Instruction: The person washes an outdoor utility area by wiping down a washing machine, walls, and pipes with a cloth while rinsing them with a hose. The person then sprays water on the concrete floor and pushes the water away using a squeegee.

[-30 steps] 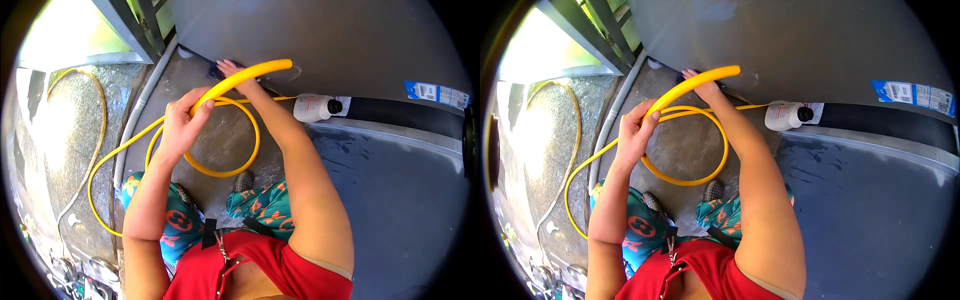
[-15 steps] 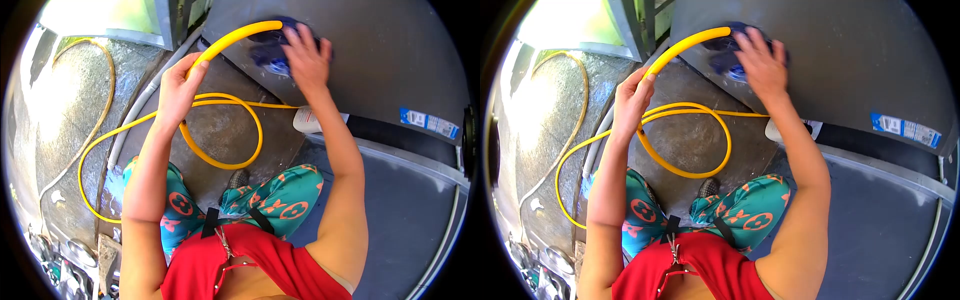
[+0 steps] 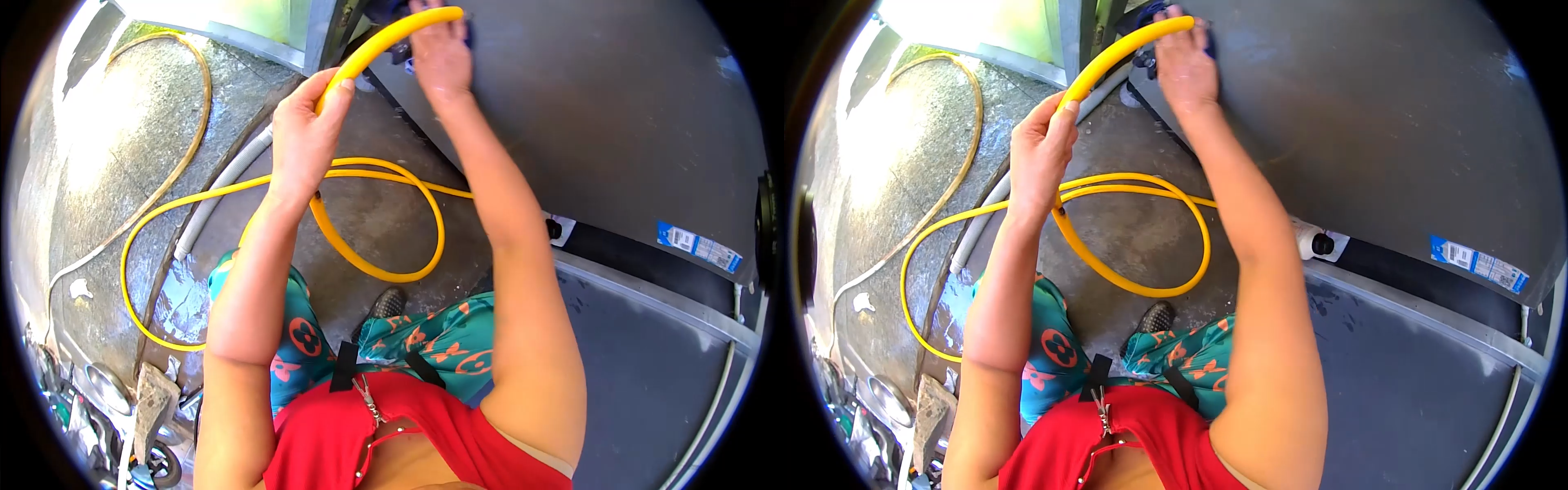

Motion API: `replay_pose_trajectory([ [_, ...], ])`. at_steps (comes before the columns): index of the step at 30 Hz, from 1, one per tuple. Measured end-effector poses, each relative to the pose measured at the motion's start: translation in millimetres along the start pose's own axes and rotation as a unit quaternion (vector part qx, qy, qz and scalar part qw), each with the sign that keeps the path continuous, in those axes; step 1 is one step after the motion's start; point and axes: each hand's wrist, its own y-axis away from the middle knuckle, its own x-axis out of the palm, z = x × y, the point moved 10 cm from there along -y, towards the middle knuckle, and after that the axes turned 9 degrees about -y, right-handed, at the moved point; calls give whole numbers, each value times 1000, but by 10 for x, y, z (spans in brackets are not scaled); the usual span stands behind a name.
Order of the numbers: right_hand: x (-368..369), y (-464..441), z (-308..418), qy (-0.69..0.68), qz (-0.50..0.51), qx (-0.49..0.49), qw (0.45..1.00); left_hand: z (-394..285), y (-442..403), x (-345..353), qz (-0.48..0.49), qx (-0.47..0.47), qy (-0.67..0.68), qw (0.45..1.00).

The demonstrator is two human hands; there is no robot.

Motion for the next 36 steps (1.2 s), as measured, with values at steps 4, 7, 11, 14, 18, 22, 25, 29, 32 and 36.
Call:
replay_pose_trajectory([
  [4,1240,159,887,-3,156,-83,984,-58,79,22,-5,15,-5,1000],
  [7,2086,840,1373,-17,303,-124,945,-21,102,-4,-11,26,-24,999],
  [11,2261,2041,1488,53,409,-220,884,58,123,-1,-5,6,-44,999],
  [14,2317,3134,1187,57,450,-251,855,94,111,63,-2,3,-48,999],
  [18,1428,3916,461,99,494,-393,769,135,93,280,48,-11,-43,998],
  [22,593,4212,-378,58,415,-339,842,4,219,660,127,55,-74,988],
  [25,-174,4069,-1029,-13,373,-215,903,18,344,898,172,73,-67,980],
  [29,-1296,3650,-1902,22,257,-53,965,-20,411,1071,212,100,-42,971],
  [32,-2014,3190,-2395,43,122,9,991,108,356,1161,236,85,-19,968],
  [36,-2810,2734,-3004,119,30,138,983,174,341,1165,244,40,13,969],
])
